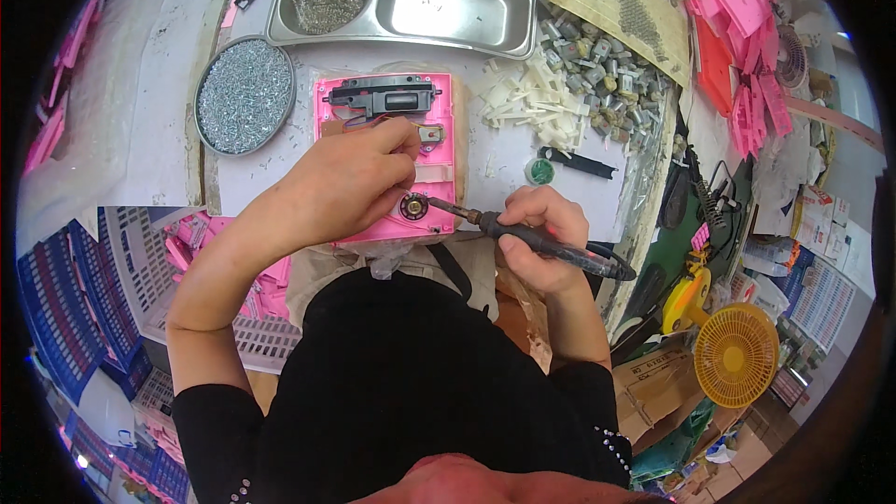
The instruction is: Assembling and soldering components inside a pink plastic toy housing.
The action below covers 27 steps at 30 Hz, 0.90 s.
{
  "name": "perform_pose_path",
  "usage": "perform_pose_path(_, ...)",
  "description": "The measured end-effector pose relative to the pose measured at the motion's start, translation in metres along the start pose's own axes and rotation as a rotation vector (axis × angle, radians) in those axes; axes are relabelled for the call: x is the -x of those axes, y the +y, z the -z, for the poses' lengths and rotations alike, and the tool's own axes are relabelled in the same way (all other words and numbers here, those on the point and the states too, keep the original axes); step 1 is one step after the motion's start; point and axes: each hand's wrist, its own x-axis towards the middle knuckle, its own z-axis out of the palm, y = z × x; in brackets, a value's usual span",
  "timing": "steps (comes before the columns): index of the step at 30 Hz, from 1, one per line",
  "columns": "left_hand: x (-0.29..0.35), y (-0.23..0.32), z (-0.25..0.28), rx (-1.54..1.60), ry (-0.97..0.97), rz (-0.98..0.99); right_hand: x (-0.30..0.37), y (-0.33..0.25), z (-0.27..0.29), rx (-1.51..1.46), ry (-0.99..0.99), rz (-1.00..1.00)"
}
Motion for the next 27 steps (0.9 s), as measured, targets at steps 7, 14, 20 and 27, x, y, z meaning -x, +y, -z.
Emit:
perform_pose_path(7, 0.0, -0.001, -0.004, -0.05, 0.009, -0.01, -0.009, 0.002, 0.002, 0.05, -0.056, 0.038)
perform_pose_path(14, 0.001, -0.004, -0.006, -0.053, 0.006, -0.024, -0.011, 0.003, 0.001, 0.026, -0.093, -0.026)
perform_pose_path(20, 0.0, -0.004, -0.007, -0.043, 0.012, -0.033, -0.016, 0.006, -0.004, 0.038, -0.033, 0.036)
perform_pose_path(27, 0.001, -0.003, -0.007, -0.072, -0.008, -0.028, -0.017, 0.0, 0.002, 0.141, -0.122, 0.021)
